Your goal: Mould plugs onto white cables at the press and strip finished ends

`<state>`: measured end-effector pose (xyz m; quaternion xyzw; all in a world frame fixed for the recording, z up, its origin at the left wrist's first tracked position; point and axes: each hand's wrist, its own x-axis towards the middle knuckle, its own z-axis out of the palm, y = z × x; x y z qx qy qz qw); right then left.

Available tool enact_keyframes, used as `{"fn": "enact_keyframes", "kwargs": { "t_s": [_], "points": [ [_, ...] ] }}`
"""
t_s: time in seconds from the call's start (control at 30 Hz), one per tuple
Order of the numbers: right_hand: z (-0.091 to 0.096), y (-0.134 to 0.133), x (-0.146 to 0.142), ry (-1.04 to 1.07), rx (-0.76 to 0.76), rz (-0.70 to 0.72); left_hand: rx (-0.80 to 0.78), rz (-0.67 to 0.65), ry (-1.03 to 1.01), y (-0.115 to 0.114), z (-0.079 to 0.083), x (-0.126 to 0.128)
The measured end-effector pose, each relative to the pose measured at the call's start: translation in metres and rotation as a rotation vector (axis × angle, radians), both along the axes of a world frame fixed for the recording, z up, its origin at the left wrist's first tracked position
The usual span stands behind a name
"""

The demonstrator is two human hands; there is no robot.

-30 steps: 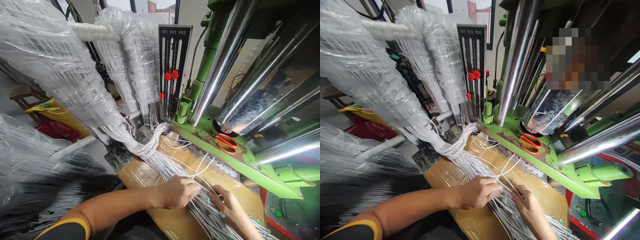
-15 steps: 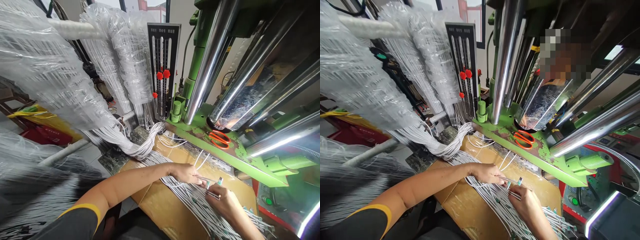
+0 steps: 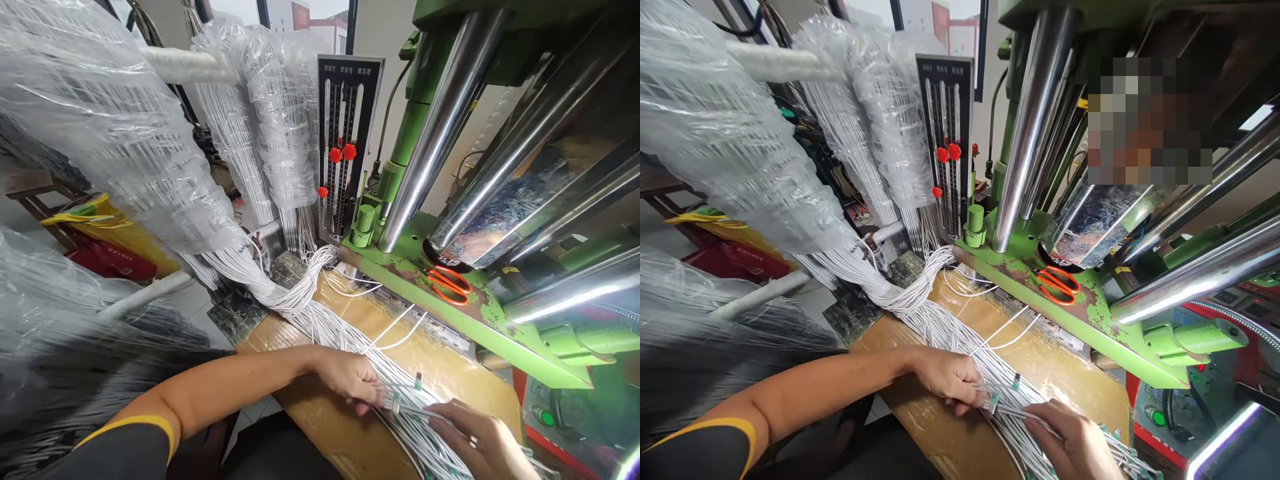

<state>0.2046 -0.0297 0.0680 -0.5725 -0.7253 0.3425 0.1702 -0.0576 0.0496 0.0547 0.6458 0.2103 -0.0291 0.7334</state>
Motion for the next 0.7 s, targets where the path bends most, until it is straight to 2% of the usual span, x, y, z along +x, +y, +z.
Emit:
{"fn": "enact_keyframes", "kwargs": {
  "t_s": [0.07, 0.17, 0.3, 0.37, 0.47, 0.57, 0.63, 0.7],
  "points": [
    [-0.004, 0.001, -0.006, -0.087, -0.055, 0.004, -0.118, -0.026, 0.06, -0.01, -0.018, 0.008],
    [-0.01, 0.003, -0.018, -0.198, -0.146, 0.096, -0.128, 0.022, 0.034, -0.023, -0.038, 0.012],
    [-0.019, 0.003, -0.018, -0.166, -0.295, 0.196, -0.187, 0.123, 0.014, -0.036, -0.055, 0.002],
    [-0.024, 0.001, -0.017, -0.215, -0.181, 0.208, -0.24, 0.111, 0.013, -0.04, -0.059, -0.001],
    [-0.026, -0.003, -0.025, -0.319, 0.186, 0.285, -0.248, 0.149, -0.066, -0.043, -0.055, 0.002],
    [-0.023, -0.005, -0.032, -0.33, 0.454, 0.376, -0.161, 0.198, -0.091, -0.044, -0.042, 0.002],
    [-0.02, -0.005, -0.034, -0.305, 0.541, 0.402, -0.085, 0.19, -0.037, -0.047, -0.031, -0.001],
    [-0.017, -0.005, -0.036, -0.32, 0.615, 0.399, 0.096, 0.228, 0.03, -0.051, -0.023, -0.002]
  ]
}}
